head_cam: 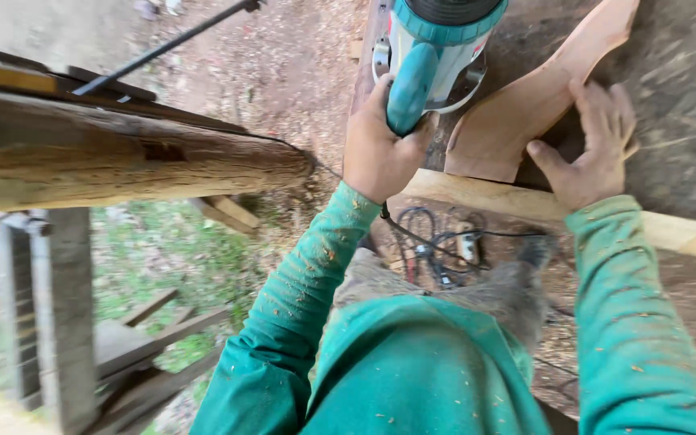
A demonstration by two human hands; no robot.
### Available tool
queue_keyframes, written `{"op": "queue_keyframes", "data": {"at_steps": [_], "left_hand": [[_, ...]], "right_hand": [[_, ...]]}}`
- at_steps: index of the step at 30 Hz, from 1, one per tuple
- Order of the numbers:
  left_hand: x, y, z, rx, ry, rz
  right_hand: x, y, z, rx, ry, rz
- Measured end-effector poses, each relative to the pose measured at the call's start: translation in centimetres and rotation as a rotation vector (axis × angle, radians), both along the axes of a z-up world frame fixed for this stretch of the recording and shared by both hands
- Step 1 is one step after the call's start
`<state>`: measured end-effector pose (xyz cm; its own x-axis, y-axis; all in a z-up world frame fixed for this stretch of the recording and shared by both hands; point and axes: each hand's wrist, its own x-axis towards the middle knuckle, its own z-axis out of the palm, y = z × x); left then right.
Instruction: Using a power router to shape the edges of wooden furniture components.
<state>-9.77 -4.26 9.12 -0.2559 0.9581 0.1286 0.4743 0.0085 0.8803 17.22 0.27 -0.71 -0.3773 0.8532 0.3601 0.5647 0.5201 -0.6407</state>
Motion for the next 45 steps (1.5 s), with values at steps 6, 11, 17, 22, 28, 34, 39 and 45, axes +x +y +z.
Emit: {"op": "queue_keyframes", "data": {"at_steps": [6, 11, 17, 22, 28, 34, 39, 45], "left_hand": [[-2.3, -0.6, -3.0, -0.017, 0.087, 0.032], [-4.8, 1.1, -1.2, 0.007, 0.126, -0.028], [-5.1, 1.1, -1.7, 0.021, 0.112, -0.019], [-3.6, 2.2, -0.9, -0.087, 0.052, 0.014], [-2.8, 0.5, 2.4, -0.095, 0.049, -0.114], [-2.2, 0.4, 2.6, -0.082, 0.035, -0.107], [-1.9, 0.3, 1.8, -0.11, 0.049, -0.076], [-1.6, 0.0, 2.8, -0.196, -0.058, -0.044]], "right_hand": [[-8.0, -3.8, -0.5, -0.191, -0.381, -0.485], [-12.8, -4.6, -5.0, -0.224, -0.536, -0.726], [-6.9, -4.3, -1.9, -0.316, -0.188, -0.62], [3.3, -6.7, 2.0, -0.234, 0.307, -0.429], [7.9, -10.2, 4.9, -0.15, 0.52, -0.248], [12.3, -8.9, 1.7, -0.112, 0.222, -0.761], [15.7, -7.0, 3.9, -0.326, 0.468, -0.58], [18.9, -3.0, 2.2, -0.274, 0.074, -0.447]]}}
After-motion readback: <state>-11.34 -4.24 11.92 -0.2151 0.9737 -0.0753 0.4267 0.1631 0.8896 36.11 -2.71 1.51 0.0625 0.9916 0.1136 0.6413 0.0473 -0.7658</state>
